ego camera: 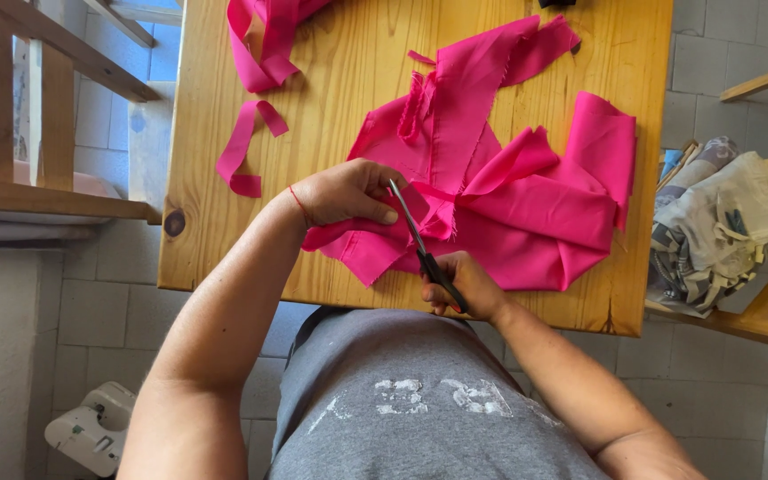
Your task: Cutting out patterns from pink fabric using scissors on a wooden table
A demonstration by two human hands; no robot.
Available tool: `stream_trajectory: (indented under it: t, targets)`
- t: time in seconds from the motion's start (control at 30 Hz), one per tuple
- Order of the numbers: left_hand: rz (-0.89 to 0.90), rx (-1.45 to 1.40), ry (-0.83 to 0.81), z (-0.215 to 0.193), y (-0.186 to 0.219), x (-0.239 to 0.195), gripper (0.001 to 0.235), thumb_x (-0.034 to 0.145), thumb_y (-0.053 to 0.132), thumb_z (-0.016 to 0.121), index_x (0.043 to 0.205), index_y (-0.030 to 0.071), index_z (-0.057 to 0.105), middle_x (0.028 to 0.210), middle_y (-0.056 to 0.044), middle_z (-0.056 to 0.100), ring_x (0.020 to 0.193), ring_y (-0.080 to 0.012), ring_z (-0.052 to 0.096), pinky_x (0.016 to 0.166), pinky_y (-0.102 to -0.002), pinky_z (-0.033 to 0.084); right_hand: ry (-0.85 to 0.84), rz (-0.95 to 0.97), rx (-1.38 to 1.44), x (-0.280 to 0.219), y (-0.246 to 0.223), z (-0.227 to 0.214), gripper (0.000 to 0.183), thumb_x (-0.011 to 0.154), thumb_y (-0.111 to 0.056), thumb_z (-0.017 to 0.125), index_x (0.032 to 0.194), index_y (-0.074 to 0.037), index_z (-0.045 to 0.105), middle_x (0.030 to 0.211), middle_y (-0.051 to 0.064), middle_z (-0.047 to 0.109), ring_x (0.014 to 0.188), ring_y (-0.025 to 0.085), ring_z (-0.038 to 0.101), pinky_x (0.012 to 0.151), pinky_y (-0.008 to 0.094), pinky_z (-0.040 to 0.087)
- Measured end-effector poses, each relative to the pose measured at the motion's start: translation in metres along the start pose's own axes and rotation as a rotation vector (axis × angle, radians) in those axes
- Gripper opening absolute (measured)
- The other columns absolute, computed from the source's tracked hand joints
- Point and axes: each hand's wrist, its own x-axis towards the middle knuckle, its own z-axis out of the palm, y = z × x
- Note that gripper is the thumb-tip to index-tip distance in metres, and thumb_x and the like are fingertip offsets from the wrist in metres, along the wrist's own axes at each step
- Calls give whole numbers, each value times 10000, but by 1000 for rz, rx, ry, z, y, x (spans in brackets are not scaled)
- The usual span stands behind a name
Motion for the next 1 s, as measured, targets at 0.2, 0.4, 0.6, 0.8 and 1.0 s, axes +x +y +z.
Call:
stream_trajectory:
  t: [0.2, 0.4, 0.6, 0.8, 1.0]
  targets:
    - [-24, -10, -19, -2, -22, 10, 475, 938, -35, 968, 1392, 1, 833, 1034, -131, 921, 814, -182, 882, 694, -312, 752, 28, -24, -20, 4, 1, -2, 499, 827, -335, 1125, 890, 51, 816, 589, 177, 739, 496, 277, 803, 488, 390, 686]
    - [-54, 305, 44, -1, 2, 0, 464, 993, 51, 881, 1454, 35, 834, 1145, -121, 921, 1006, -233, 870, 930, -371, 711, 257, -54, -26, 18, -29, -22, 427, 883, -267, 1091, 928, 48, 807, 655, 197, 776, 575, 292, 832, 561, 405, 702]
    - [8, 1095, 451, -5, 0, 1, 223, 1122, 403, 787, 1309, 299, 851, 1180, -50, 887, 1199, -387, 839, 1064, -540, 661, 685, 397, -1215, 19, -71, -126, 396, 1002, -374, 846, 1238, -57, 834, 1090, 262, 868, 1123, 527, 850, 951, 665, 675]
    - [63, 1285, 655, 30, 32, -16, 113, 1193, 436, 703, 1227, 377, 793, 1116, 33, 855, 1049, -359, 862, 922, -541, 707, 747, 652, -1326, 29, -23, -204, 513, 1070, -509, 834, 1462, -183, 783, 1299, 185, 871, 1254, 472, 847, 988, 652, 694]
    - [214, 1395, 715, 69, 72, -38, 107, 1194, 477, 726, 1201, 397, 797, 1090, 69, 846, 1004, -341, 861, 864, -542, 711, 771, 627, -1310, 32, -53, -187, 419, 1159, -391, 737, 1480, -145, 847, 1322, 233, 877, 1311, 506, 818, 1088, 639, 660]
